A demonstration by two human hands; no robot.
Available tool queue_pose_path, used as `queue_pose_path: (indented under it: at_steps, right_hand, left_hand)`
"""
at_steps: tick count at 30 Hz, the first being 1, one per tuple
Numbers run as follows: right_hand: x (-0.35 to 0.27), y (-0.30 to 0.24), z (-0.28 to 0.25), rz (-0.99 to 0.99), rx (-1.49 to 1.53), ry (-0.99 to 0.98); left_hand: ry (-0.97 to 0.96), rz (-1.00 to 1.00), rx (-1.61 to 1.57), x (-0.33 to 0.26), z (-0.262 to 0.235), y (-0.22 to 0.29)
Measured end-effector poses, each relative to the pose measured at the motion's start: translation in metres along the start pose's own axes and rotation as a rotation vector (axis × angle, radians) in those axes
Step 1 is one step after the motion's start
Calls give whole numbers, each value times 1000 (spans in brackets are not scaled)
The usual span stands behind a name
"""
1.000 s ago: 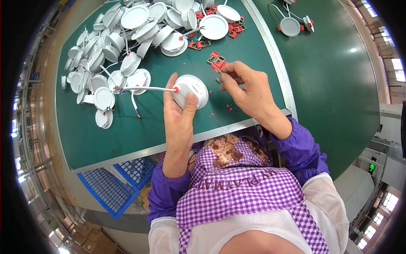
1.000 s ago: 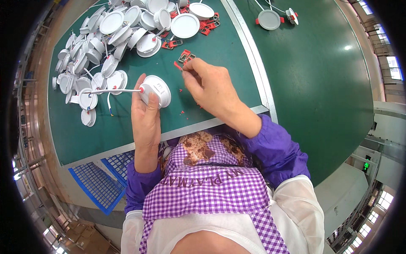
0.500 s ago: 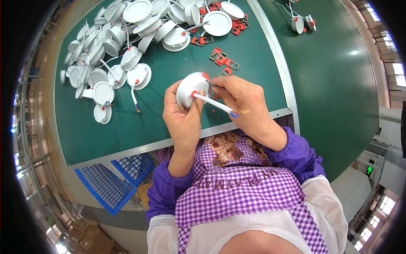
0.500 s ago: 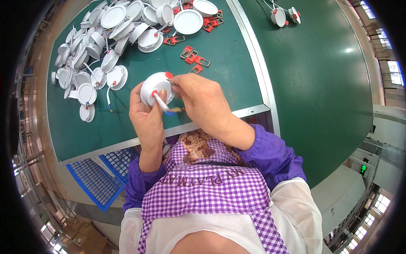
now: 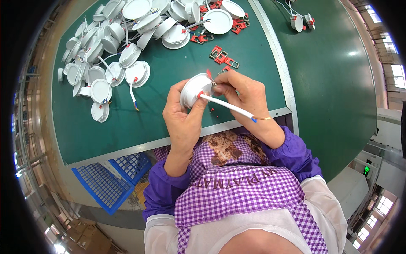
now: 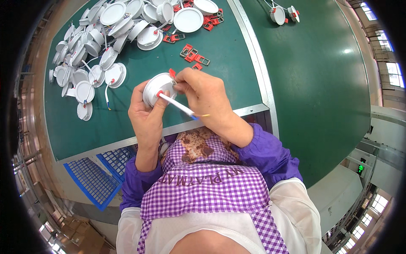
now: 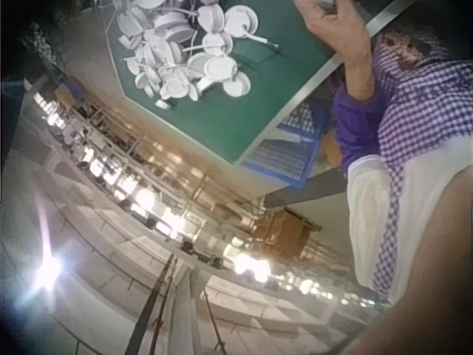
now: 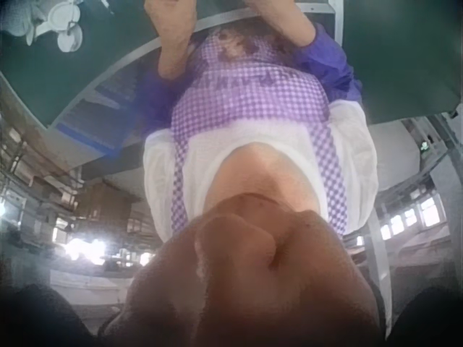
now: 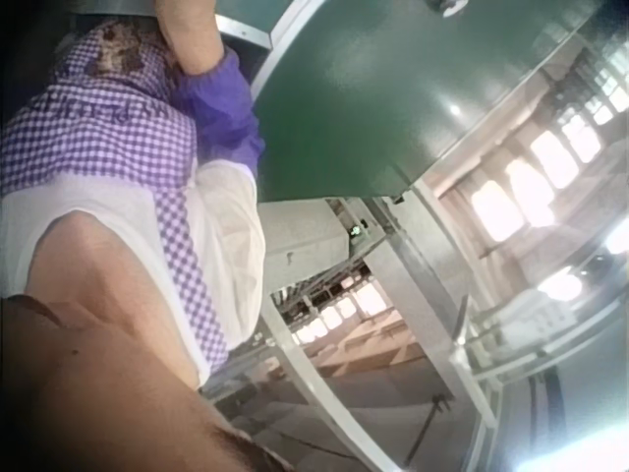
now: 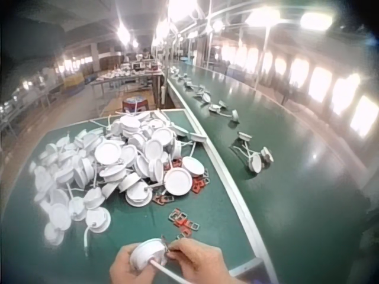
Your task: The person assembles circular light fixtures by attaching spring clips to the edges of each light housing by hand and placing the assembled units onto the table.
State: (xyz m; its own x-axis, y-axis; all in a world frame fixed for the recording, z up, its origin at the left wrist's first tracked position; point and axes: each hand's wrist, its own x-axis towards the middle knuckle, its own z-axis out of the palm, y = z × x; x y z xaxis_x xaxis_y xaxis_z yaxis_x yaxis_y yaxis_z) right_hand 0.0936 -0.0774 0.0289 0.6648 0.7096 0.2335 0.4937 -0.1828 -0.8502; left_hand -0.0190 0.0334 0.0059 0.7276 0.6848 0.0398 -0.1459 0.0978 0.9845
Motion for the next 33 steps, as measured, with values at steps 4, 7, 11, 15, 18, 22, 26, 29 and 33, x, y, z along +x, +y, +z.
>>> queue_pose_path:
  at_steps: [4, 7, 11, 15, 18, 22, 26, 29, 33]
  right_hand:
    - [-6, -5, -4, 183, 242, -43]
    - [-12, -11, -8, 281, 361, -85]
    - [-19, -2, -13, 400, 535, -170]
    - [-25, -2, -19, 455, 572, -210]
    - [-29, 0, -21, 507, 606, -240]
    - [-19, 2, -27, 531, 581, -387]
    - [5, 15, -33, 166, 27, -289]
    - [25, 36, -25, -214, -348, -118]
    - [34, 39, -22, -310, -684, -305]
  left_hand:
    - [-22, -50, -62, -8, -2, 5]
    - [-14, -73, -113, -16, 1, 8]
    - [-58, -118, -136, -26, 2, 8]
    - [-96, -170, -147, -33, 1, 8]
    - [-92, -290, -191, -40, 0, 13]
    - [-54, -289, -279, -41, 0, 6]
    - [-118, -272, -169, -29, -13, 7]
    - [-158, -223, 96, -23, -21, 18]
    - [-166, -235, 167, -16, -33, 23]
